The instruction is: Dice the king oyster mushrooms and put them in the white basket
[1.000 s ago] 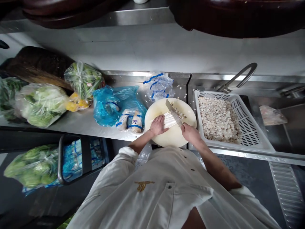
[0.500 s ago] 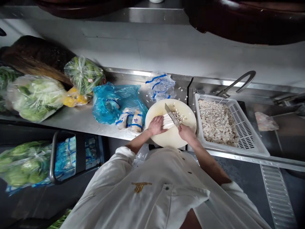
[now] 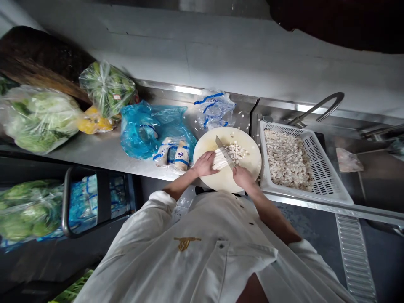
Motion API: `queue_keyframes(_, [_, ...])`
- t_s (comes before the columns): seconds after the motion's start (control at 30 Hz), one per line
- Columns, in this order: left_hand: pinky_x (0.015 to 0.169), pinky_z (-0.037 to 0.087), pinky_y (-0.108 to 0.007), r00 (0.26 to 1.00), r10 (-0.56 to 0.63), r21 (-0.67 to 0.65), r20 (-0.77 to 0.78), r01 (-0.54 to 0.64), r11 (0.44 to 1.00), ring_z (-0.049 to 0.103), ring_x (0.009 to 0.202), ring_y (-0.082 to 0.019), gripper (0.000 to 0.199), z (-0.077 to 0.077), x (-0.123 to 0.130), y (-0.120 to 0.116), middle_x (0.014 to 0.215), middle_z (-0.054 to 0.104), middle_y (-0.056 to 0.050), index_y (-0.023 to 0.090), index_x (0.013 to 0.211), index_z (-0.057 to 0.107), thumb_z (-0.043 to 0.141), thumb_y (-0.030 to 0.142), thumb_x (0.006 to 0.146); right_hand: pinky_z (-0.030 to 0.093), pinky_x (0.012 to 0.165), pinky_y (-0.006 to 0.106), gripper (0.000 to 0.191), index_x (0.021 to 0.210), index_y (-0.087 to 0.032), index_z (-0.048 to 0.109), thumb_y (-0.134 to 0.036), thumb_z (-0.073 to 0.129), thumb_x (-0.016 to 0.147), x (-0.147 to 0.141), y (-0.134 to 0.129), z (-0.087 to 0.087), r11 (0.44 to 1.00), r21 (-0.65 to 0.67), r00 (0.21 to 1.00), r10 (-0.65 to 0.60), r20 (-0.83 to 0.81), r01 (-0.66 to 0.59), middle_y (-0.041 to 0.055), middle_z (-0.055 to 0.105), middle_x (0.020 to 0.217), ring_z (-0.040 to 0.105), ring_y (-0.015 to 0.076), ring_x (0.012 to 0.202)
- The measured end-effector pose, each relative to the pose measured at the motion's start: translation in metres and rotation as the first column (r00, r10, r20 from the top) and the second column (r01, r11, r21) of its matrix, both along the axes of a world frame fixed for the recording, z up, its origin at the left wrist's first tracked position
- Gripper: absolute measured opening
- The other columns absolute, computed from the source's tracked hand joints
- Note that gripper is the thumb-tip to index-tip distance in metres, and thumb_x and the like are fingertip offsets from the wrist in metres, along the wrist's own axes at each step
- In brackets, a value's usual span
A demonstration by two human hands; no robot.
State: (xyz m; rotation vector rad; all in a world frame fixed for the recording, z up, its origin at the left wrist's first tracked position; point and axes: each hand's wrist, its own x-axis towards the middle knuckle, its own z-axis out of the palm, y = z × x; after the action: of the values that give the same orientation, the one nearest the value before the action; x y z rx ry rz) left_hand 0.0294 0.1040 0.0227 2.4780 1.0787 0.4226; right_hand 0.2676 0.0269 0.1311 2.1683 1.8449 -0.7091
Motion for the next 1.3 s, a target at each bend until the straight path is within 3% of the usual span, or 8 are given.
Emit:
queue_keyframes(0.07, [0.126,0.038,-0.053,1.000,-0.007,0.002,0.007,0.007,1.000,0.043,0.148,-0.040,0.100,0.000,-0.003,0.001,0.157,0.047,-0.023,0.010,0.159,0.041,0.077,0.066,0.083,0.048,0.093,0.034,0.040,0.134,-0.017,0.063,-0.035,0.034,0.112,-0.004,0.001,0.000,0.999,-0.043,1.000,-0.007,0.010,0.008,0.0180,0.076,0.120,0.072,0.0296,0.114])
queue_keyframes(0.43, [0.123,0.042,-0.053,0.997,-0.032,0.041,0.065,0.029,0.999,0.047,0.139,-0.036,0.085,0.003,-0.014,-0.005,0.147,0.054,-0.018,0.014,0.150,0.051,0.074,0.066,0.087,0.048,0.092,0.033,0.039,0.127,-0.017,0.066,-0.037,0.035,0.112,-0.023,-0.001,0.001,1.000,-0.008,1.000,0.016,0.023,-0.016,0.0172,0.076,0.119,0.072,0.0291,0.113])
queue_keyframes(0.53, [0.123,0.042,-0.054,0.996,-0.047,0.041,0.078,0.044,0.998,0.047,0.140,-0.036,0.084,0.003,-0.017,-0.007,0.147,0.053,-0.018,0.015,0.150,0.051,0.072,0.067,0.088,0.047,0.093,0.033,0.042,0.131,-0.019,0.064,-0.040,0.033,0.113,-0.026,-0.003,0.002,1.000,0.011,1.000,0.013,0.006,-0.013,0.0166,0.076,0.119,0.071,0.0281,0.112])
queue_keyframes(0.67, [0.122,0.042,-0.055,0.997,-0.030,0.036,0.077,0.027,0.999,0.046,0.140,-0.037,0.084,0.003,-0.020,-0.008,0.147,0.052,-0.019,0.015,0.149,0.051,0.073,0.066,0.087,0.047,0.093,0.033,0.041,0.136,-0.018,0.062,-0.038,0.035,0.113,-0.033,-0.008,0.000,0.997,-0.077,1.000,-0.030,0.008,0.031,0.0165,0.076,0.120,0.072,0.0277,0.113])
queue_keyframes(0.83, [0.121,0.042,-0.054,0.995,-0.062,0.025,0.082,0.061,0.998,0.046,0.139,-0.037,0.077,0.000,-0.027,-0.008,0.145,0.054,-0.017,0.017,0.146,0.055,0.070,0.068,0.089,0.048,0.094,0.034,0.044,0.133,-0.019,0.064,-0.040,0.031,0.113,-0.040,-0.017,-0.001,1.000,-0.010,1.000,-0.014,0.020,0.014,0.0162,0.076,0.117,0.072,0.0282,0.111])
queue_keyframes(1.0, [0.120,0.042,-0.055,0.993,-0.083,0.026,0.079,0.082,0.996,0.045,0.139,-0.037,0.071,0.000,-0.032,-0.007,0.146,0.054,-0.016,0.019,0.143,0.058,0.070,0.065,0.090,0.049,0.093,0.035,0.043,0.137,-0.020,0.062,-0.040,0.033,0.113,-0.051,-0.014,0.002,0.995,-0.092,0.998,-0.045,0.031,0.048,0.0165,0.076,0.120,0.072,0.0289,0.113])
queue_keyframes(1.1, [0.120,0.043,-0.052,0.989,-0.120,0.023,0.083,0.118,0.993,0.048,0.136,-0.035,0.069,0.001,-0.035,-0.004,0.142,0.056,-0.015,0.020,0.142,0.059,0.068,0.066,0.092,0.048,0.095,0.035,0.044,0.136,-0.021,0.063,-0.043,0.032,0.113,-0.053,-0.015,0.004,0.998,-0.049,0.999,-0.028,0.036,0.029,0.0162,0.076,0.120,0.071,0.0286,0.114])
queue_keyframes(1.3, [0.121,0.041,-0.052,0.989,-0.110,0.010,0.101,0.109,0.994,0.047,0.139,-0.034,0.061,0.001,-0.040,-0.002,0.144,0.055,-0.014,0.021,0.140,0.060,0.067,0.060,0.093,0.049,0.093,0.034,0.043,0.135,-0.020,0.064,-0.041,0.034,0.113,-0.062,-0.016,-0.009,0.995,-0.083,0.998,-0.063,0.021,0.064,0.0163,0.076,0.121,0.072,0.0292,0.114])
